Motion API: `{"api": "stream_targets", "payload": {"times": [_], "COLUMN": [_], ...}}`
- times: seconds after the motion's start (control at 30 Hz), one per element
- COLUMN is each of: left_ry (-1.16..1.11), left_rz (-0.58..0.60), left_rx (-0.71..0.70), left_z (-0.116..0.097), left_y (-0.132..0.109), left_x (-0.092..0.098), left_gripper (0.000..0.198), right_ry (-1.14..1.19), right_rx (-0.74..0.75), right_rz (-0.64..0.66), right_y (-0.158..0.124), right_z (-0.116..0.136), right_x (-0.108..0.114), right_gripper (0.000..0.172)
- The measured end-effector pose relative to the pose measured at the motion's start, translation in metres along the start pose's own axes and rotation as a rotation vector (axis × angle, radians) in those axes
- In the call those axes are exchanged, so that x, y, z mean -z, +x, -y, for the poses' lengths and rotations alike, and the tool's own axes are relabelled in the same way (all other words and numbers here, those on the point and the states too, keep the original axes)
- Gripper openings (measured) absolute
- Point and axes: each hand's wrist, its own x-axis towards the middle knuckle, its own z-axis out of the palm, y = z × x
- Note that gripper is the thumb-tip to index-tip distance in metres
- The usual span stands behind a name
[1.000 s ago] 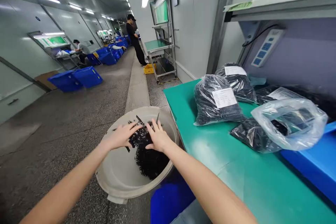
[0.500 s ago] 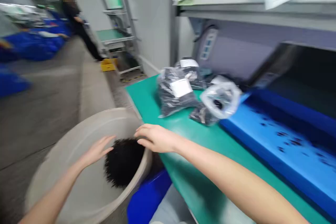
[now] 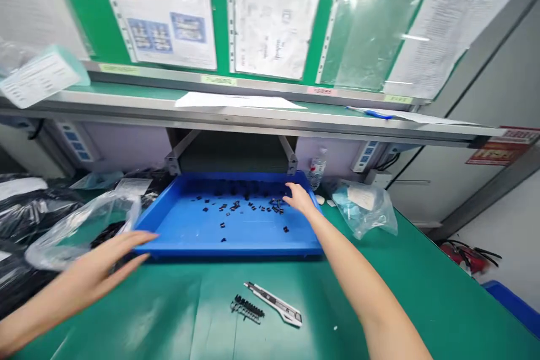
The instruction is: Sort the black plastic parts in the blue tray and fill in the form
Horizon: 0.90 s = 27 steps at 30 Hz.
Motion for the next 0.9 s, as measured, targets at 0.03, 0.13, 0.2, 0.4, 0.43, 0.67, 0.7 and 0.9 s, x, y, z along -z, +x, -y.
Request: {"api": "stream_targets", "payload": {"times": [0.03, 0.13, 0.2, 0.4, 0.43, 0.67, 0.7, 0.9], "left_ry": [-0.046, -0.072, -0.021, 0.072, 0.084, 0.030, 0.010, -0.054], "left_rz": [0.114, 0.368, 0.445, 0.491, 0.491, 0.570, 0.577, 0.477], "left_rx": [-0.058, -0.097, -0.109, -0.038, -0.017, -0.208, -0.254, -0.323], "left_z": [-0.022, -0.088, -0.121, -0.150, -0.148, -0.117, -0.116, -0.118], "left_y": [0.038, 0.135, 0.179, 0.235, 0.239, 0.253, 0.252, 0.234], "left_x": [-0.012, -0.059, -0.092, -0.151, -0.155, -0.173, -0.179, -0.206], "left_gripper": [0.035, 0.036, 0.037, 0.032, 0.033, 0.053, 0.058, 0.030], "right_ry": [0.006, 0.022, 0.022, -0.003, -0.015, -0.077, -0.077, -0.020], "right_rx": [-0.002, -0.005, -0.047, -0.257, -0.283, -0.343, -0.340, -0.311], "right_rz": [0.021, 0.106, 0.125, 0.024, 0.025, 0.138, 0.150, 0.157], "right_y": [0.008, 0.027, 0.038, 0.064, 0.066, 0.070, 0.069, 0.052], "right_z": [-0.009, -0.021, -0.029, -0.068, -0.072, -0.072, -0.071, -0.072], "right_x": [-0.006, -0.023, -0.028, -0.017, -0.019, -0.052, -0.054, -0.050], "right_gripper": [0.036, 0.029, 0.017, 0.023, 0.023, 0.026, 0.027, 0.032]}}
